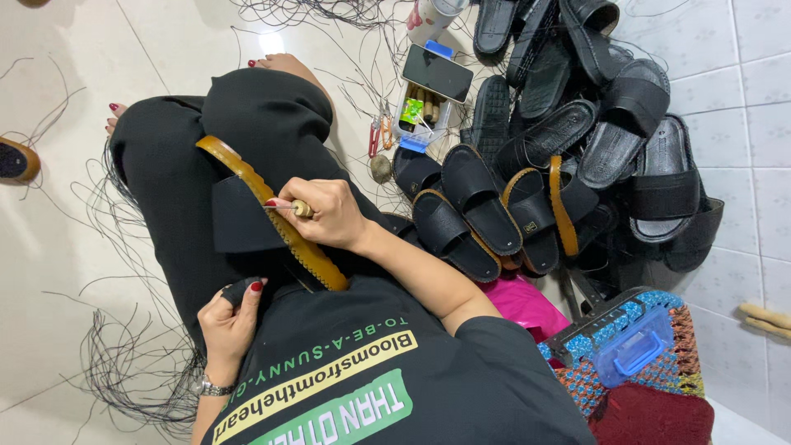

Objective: The person stitches the edge of a sandal using an awl and black thread, periodically pulling the thread tight by hand while sitting on the floor among several pairs of black sandals.

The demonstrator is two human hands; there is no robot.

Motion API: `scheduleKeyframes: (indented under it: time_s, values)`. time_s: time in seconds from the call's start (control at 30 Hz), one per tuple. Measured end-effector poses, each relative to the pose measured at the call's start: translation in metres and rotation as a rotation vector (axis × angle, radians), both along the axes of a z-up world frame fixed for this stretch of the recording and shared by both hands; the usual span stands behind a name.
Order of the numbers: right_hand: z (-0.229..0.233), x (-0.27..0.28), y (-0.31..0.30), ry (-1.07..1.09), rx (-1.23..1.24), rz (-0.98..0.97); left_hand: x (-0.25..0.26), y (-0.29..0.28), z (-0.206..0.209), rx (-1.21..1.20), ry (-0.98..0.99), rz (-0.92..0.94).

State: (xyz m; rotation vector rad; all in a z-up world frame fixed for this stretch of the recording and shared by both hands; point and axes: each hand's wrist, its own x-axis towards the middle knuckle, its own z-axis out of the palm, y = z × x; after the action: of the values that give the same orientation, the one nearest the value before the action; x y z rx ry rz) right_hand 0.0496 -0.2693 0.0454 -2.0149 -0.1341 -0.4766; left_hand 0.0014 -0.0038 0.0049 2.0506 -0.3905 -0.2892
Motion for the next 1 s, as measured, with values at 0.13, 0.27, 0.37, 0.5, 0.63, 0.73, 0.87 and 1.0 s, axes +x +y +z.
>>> scheduleKeyframes:
  time_s: [0.13, 0.27, 0.37, 0.5, 0.63, 0.73, 0.87, 1.0]
  values:
    - [-0.003, 0.000, 0.000, 0.013, -0.007, 0.004, -0.001, 0.002, -0.004, -0.001, 0.006, -0.003]
    - [-0.001, 0.000, -0.001, 0.001, 0.000, 0.013, 0.000, -0.002, 0.002, -0.027, -0.002, 0.007]
    - [0.000, 0.000, -0.001, -0.006, -0.013, 0.009, 0.000, 0.001, 0.000, -0.004, -0.004, -0.005]
    - [0.001, -0.001, -0.005, 0.008, -0.012, 0.026, -0.001, 0.002, 0.003, -0.012, 0.003, -0.003]
    - [0.007, -0.002, -0.015, 0.147, -0.056, 0.063, -0.002, 0.015, 0.009, 0.011, 0.212, 0.004]
    - [0.008, -0.002, -0.024, 0.178, -0.060, 0.097, 0.004, 0.029, 0.023, -0.010, 0.455, 0.062]
    - [0.009, 0.002, -0.027, 0.232, -0.006, 0.140, 0.017, 0.045, 0.026, -0.019, 0.520, 0.183]
    - [0.012, 0.007, -0.031, 0.291, -0.013, 0.172, 0.018, 0.050, -0.003, 0.026, 0.435, 0.152]
